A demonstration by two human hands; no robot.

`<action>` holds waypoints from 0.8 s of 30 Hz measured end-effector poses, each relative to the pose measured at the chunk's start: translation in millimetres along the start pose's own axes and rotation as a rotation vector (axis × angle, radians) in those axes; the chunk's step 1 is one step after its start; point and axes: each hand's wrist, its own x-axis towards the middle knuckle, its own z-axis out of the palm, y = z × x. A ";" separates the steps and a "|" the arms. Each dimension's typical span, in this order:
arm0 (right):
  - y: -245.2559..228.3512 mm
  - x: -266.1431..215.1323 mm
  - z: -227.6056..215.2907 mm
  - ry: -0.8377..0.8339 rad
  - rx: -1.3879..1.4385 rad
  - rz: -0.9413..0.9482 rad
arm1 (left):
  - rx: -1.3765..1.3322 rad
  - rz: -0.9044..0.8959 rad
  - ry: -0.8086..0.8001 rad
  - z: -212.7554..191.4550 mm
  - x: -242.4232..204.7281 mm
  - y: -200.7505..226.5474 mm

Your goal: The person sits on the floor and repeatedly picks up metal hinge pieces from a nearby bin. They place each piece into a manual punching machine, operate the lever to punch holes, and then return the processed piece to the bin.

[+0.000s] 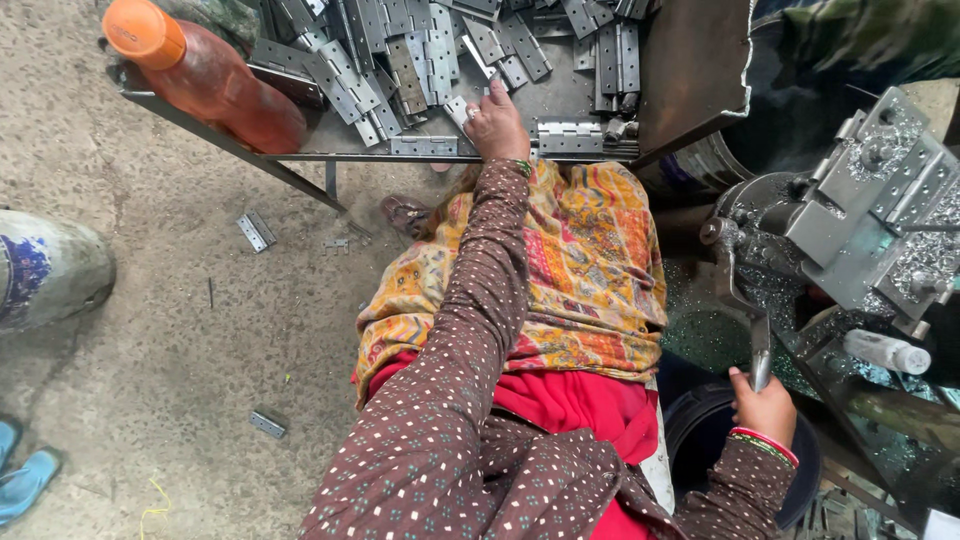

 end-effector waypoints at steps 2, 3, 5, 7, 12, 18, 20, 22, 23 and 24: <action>-3.1 -1.0 -0.9 -0.002 0.007 0.009 | -0.036 -0.033 -0.041 -2.9 0.1 0.2; -4.4 -1.7 -2.1 -0.001 0.007 0.015 | -0.054 -0.059 -0.041 -5.2 -0.2 1.0; -7.6 -3.4 -3.5 -0.006 -0.002 0.025 | -0.090 -0.092 -0.105 -10.6 0.8 3.4; -10.2 -5.1 -4.2 -0.017 -0.021 0.034 | -0.126 -0.104 -0.230 -14.8 1.8 5.6; -11.5 -6.2 -5.2 0.001 -0.054 0.036 | -0.191 -0.022 -0.127 -9.2 0.6 2.7; -9.5 -4.9 -2.4 0.010 -0.048 0.026 | -0.488 -0.066 0.083 4.7 2.1 -6.3; -6.7 -8.2 -1.8 0.012 -0.028 0.023 | -0.498 -0.059 0.047 4.2 -2.2 -3.6; -7.8 -6.3 -2.9 0.013 -0.003 0.026 | -0.505 -0.043 -0.018 1.3 -4.7 2.9; -8.7 -5.9 -2.5 0.014 -0.013 0.031 | -0.420 -0.009 -0.056 -1.0 -5.2 6.0; -9.9 -5.3 -2.3 0.014 -0.023 0.036 | -0.335 0.024 -0.094 -3.3 -5.5 8.9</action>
